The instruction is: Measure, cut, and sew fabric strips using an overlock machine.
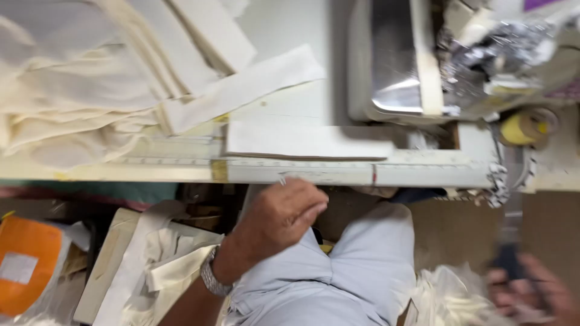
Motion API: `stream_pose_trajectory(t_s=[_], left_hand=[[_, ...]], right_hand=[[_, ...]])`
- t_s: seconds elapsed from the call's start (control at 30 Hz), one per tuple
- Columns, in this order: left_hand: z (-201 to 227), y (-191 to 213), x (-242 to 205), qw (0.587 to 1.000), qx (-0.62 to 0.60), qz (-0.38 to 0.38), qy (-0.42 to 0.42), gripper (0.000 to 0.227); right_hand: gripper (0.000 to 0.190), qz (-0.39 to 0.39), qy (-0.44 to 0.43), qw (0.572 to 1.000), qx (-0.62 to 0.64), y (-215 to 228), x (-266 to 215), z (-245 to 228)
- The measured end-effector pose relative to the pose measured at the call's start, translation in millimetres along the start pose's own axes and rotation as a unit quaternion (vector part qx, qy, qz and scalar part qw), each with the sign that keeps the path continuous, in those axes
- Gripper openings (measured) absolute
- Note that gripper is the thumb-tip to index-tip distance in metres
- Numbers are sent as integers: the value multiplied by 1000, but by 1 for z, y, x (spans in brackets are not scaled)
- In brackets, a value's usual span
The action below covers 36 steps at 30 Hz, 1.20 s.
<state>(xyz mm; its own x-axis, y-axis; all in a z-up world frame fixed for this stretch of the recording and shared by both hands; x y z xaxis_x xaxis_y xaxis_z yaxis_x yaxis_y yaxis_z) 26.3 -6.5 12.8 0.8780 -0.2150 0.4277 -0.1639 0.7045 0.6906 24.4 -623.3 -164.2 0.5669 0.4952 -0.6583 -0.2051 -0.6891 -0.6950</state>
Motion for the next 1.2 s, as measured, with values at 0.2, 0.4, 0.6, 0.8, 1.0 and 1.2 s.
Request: stream_pose_trajectory(t_s=[0.2,0.4,0.6,0.8,1.0,1.2], left_hand=[[-11,-28,75,973,200,-36,-112,16],[-24,-42,77,968,226,-40,-105,18],[-27,-39,76,979,177,-25,-94,20],[-26,-47,77,965,245,-37,-89,36],[-25,-57,78,952,284,31,-107,6],[-27,-55,77,957,267,41,-109,14]], right_hand=[[86,-69,22,989,-126,-265,45,185],[78,-74,96,979,-164,-307,65,179],[75,-56,84,983,-153,-315,80,163],[76,-64,102,983,-141,-324,83,160],[73,-31,101,981,-164,-318,81,167],[87,-1,76,982,-174,-321,86,175]])
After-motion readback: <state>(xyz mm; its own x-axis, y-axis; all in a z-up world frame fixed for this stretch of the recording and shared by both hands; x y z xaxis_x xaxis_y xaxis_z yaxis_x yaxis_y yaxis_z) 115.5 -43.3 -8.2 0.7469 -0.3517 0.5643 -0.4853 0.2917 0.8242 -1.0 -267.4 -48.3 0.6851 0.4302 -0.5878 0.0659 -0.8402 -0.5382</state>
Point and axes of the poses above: each hand's wrist, its own x-axis towards the middle knuckle, its own y-axis out of the back of the hand, z = x × y, the point moved 3 cm from there along x, towards the middle knuckle, and after that the axes turned 15 degrees about x, right-handed, at the moved point
